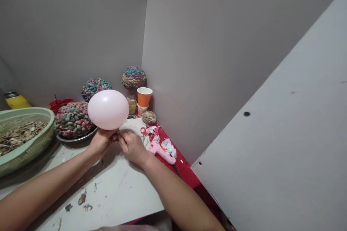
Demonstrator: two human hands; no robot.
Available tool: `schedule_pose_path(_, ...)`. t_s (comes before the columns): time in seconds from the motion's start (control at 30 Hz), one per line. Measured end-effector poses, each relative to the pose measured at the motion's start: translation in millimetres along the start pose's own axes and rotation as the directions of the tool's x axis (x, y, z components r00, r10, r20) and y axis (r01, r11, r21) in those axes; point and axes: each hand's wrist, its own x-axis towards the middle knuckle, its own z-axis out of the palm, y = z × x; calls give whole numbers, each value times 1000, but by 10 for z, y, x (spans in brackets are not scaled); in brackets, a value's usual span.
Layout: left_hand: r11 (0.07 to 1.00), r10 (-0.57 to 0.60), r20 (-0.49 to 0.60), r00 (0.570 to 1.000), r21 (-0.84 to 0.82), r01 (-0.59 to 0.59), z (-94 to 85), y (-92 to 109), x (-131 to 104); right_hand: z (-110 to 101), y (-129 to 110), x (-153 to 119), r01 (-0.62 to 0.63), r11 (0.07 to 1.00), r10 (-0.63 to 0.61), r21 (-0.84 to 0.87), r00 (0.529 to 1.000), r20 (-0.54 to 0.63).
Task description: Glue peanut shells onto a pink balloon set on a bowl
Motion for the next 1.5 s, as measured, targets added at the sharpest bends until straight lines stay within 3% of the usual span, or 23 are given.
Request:
schedule_pose_path(0.6, 991, 74, -30, 997, 110, -71, -28, -31, 14, -24, -6, 19, -120, 984, 108, 129, 990, 93)
schedule_pose_path(1.5, 994, 55, -61, 997, 102, -49, 2, -37, -17, 5, -19, 9, -133, 965, 112, 225, 988, 104)
